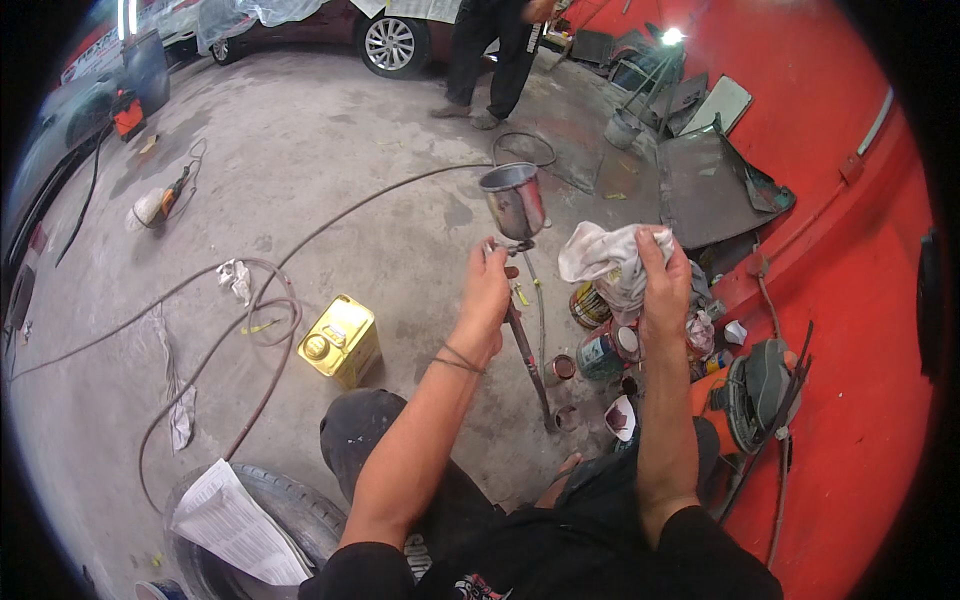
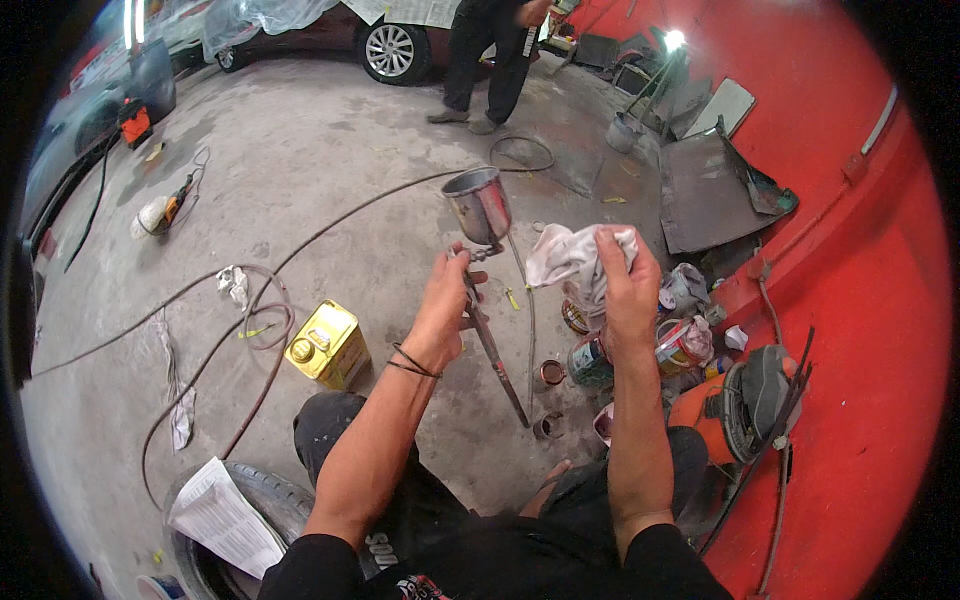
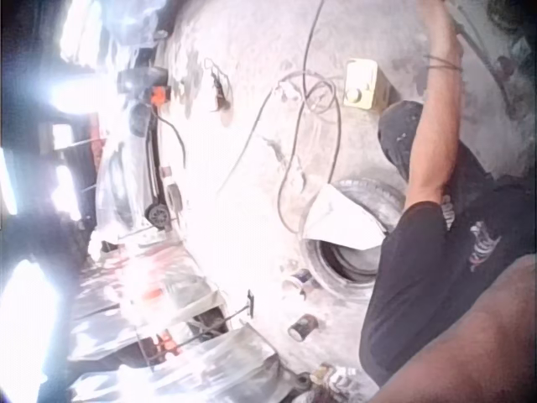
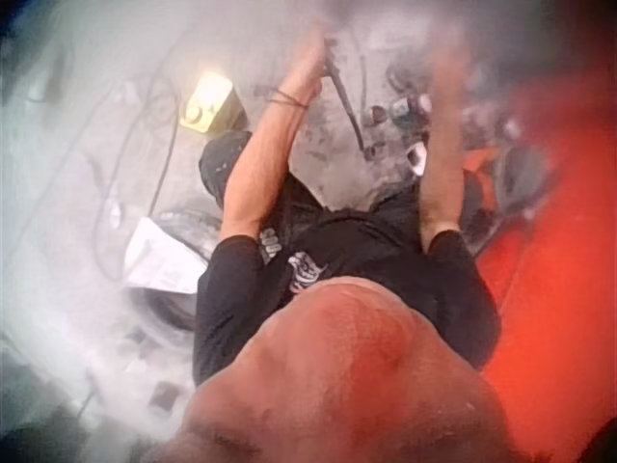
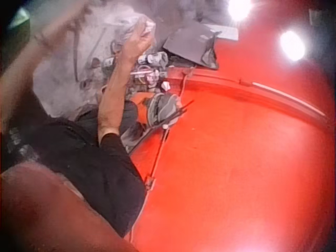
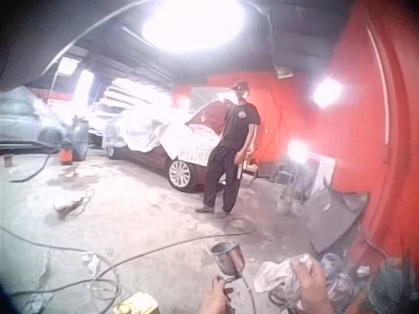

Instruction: The person cleans a spray gun by pouring solvent into the cup, disassembling the nozzle, and wiping the components with a cloth. They repeatedly wipe the cup and nozzle parts before reassembling the tool.

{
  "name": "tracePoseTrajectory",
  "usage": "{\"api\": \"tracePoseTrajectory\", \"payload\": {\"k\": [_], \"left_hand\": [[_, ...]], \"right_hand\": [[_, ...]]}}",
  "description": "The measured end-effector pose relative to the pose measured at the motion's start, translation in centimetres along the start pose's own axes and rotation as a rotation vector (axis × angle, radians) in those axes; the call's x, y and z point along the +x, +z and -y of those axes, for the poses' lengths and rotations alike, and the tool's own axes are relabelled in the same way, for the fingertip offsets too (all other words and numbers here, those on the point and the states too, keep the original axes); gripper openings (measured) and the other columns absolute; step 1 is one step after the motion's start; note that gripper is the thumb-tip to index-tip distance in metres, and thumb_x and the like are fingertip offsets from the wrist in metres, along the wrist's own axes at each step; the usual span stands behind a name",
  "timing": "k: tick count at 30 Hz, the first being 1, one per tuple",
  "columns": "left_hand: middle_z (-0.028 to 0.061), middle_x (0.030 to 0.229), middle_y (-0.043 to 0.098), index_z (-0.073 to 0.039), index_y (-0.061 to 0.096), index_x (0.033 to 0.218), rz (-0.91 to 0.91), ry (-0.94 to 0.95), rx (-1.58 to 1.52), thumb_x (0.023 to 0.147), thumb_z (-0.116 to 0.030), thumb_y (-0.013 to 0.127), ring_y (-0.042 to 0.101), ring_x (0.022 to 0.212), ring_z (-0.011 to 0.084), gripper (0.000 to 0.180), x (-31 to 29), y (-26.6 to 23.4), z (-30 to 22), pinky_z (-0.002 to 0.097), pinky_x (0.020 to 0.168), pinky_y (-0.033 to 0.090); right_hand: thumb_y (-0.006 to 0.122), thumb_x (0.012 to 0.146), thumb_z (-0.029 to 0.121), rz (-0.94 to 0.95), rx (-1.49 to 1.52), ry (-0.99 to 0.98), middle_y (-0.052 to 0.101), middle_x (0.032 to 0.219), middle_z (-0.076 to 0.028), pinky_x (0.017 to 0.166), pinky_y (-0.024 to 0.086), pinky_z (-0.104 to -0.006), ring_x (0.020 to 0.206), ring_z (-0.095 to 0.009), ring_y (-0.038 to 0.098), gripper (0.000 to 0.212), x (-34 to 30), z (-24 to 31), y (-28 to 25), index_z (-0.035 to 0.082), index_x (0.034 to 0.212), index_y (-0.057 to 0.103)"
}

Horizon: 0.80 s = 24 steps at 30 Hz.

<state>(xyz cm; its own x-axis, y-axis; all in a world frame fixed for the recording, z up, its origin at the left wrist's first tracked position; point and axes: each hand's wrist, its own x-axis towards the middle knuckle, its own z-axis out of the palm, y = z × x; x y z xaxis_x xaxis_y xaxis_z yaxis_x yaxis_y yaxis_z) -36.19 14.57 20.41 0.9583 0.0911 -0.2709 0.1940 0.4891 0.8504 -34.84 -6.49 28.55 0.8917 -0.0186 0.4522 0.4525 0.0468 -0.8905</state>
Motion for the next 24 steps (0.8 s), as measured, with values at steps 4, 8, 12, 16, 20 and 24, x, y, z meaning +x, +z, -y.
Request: {"api": "tracePoseTrajectory", "payload": {"k": [4, 8, 12, 16, 20, 24], "left_hand": [[0.0072, 0.112, 0.062, -0.018, 0.040, 0.158, -0.076, 0.098, 0.017, 0.106, -0.043, 0.052, 0.058, 0.100, 0.0191, 0.059, 1.1, -1.0, 0.1, 0.0443, 0.078, 0.050], [0.0068, 0.110, 0.063, -0.017, 0.042, 0.155, -0.035, 0.128, -0.014, 0.105, -0.037, 0.054, 0.064, 0.099, 0.0201, 0.055, 0.0, -0.3, -0.7, 0.0441, 0.074, 0.052], [0.0067, 0.109, 0.063, -0.015, 0.043, 0.151, 0.052, 0.095, -0.099, 0.105, -0.029, 0.055, 0.065, 0.097, 0.0199, 0.050, -1.4, -0.2, -1.1, 0.0443, 0.074, 0.055], [0.0070, 0.110, 0.063, -0.014, 0.041, 0.154, 0.030, 0.142, -0.124, 0.104, -0.026, 0.053, 0.067, 0.091, 0.0197, 0.053, -0.9, -2.3, -1.6, 0.0446, 0.072, 0.057], [0.0074, 0.110, 0.065, -0.011, 0.037, 0.157, 0.000, 0.211, -0.045, 0.104, -0.025, 0.051, 0.068, 0.092, 0.0193, 0.056, -2.0, -2.4, -3.2, 0.0411, 0.070, 0.057], [0.0077, 0.109, 0.067, -0.010, 0.039, 0.155, -0.003, 0.302, -0.034, 0.106, -0.025, 0.048, 0.069, 0.093, 0.0194, 0.052, -2.4, -2.3, -4.3, 0.0387, 0.070, 0.056]], "right_hand": [[0.067, 0.108, 0.019, 0.057, -0.169, -0.220, 0.070, 0.094, 0.004, 0.078, 0.050, -0.0240, 0.087, -0.004, 0.061, 0.015, 2.5, 0.9, 4.9, 0.005, 0.109, 0.072], [0.077, 0.100, 0.022, 0.023, -0.501, -0.428, 0.070, 0.098, -0.009, 0.081, 0.053, -0.0363, 0.090, -0.024, 0.069, 0.020, 4.2, -1.1, 10.7, 0.008, 0.111, 0.070], [0.080, 0.087, 0.014, 0.066, -0.690, -0.806, 0.063, 0.106, -0.014, 0.085, 0.052, -0.0467, 0.101, -0.038, 0.064, 0.029, 5.6, -4.9, 12.5, 0.009, 0.112, 0.067], [0.078, 0.078, 0.006, 0.191, -0.702, -0.850, 0.060, 0.106, -0.012, 0.086, 0.052, -0.0494, 0.103, -0.039, 0.063, 0.036, 3.1, -7.3, 12.6, 0.010, 0.111, 0.066], [0.075, 0.075, 0.001, 0.220, -0.666, -0.835, 0.061, 0.104, -0.011, 0.086, 0.052, -0.0495, 0.101, -0.038, 0.063, 0.036, 2.6, -8.8, 11.0, 0.010, 0.109, 0.066], [0.076, 0.077, 0.001, 0.188, -0.579, -0.886, 0.063, 0.105, -0.010, 0.084, 0.053, -0.0475, 0.099, -0.036, 0.063, 0.033, 3.8, -5.5, 13.6, 0.010, 0.107, 0.067]]}}
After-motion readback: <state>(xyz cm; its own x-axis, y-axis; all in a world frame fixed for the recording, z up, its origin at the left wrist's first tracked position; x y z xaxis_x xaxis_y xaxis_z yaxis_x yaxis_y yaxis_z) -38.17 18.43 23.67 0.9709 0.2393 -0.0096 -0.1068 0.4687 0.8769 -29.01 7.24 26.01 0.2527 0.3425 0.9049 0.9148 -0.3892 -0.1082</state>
